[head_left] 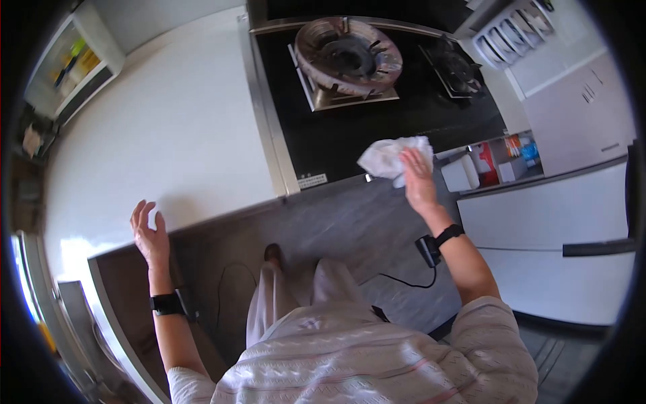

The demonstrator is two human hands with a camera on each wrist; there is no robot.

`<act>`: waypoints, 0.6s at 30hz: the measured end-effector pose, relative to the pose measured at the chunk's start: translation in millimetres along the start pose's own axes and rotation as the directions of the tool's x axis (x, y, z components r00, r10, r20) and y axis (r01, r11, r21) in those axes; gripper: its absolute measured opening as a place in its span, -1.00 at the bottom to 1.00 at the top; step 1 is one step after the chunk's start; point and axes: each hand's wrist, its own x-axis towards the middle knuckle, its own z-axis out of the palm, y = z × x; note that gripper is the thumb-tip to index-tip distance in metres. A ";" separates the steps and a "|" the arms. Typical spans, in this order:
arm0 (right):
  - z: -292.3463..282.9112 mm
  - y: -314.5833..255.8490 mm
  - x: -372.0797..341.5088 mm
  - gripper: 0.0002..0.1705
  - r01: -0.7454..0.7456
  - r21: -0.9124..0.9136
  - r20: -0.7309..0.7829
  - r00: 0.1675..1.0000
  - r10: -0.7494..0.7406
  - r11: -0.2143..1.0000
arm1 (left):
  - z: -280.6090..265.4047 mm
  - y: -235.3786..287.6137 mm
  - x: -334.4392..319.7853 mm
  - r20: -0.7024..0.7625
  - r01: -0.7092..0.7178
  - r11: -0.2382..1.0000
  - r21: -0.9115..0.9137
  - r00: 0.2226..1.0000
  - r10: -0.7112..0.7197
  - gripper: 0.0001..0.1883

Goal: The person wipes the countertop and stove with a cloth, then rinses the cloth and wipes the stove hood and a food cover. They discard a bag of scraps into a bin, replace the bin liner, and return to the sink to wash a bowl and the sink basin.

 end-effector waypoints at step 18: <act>41.7 -239.9 11.4 -0.59 0.214 0.278 -0.088 0.976 -0.197 0.936 | -83.6 9.0 -201.6 0.001 0.159 0.983 -0.090 0.987 -0.159 -0.80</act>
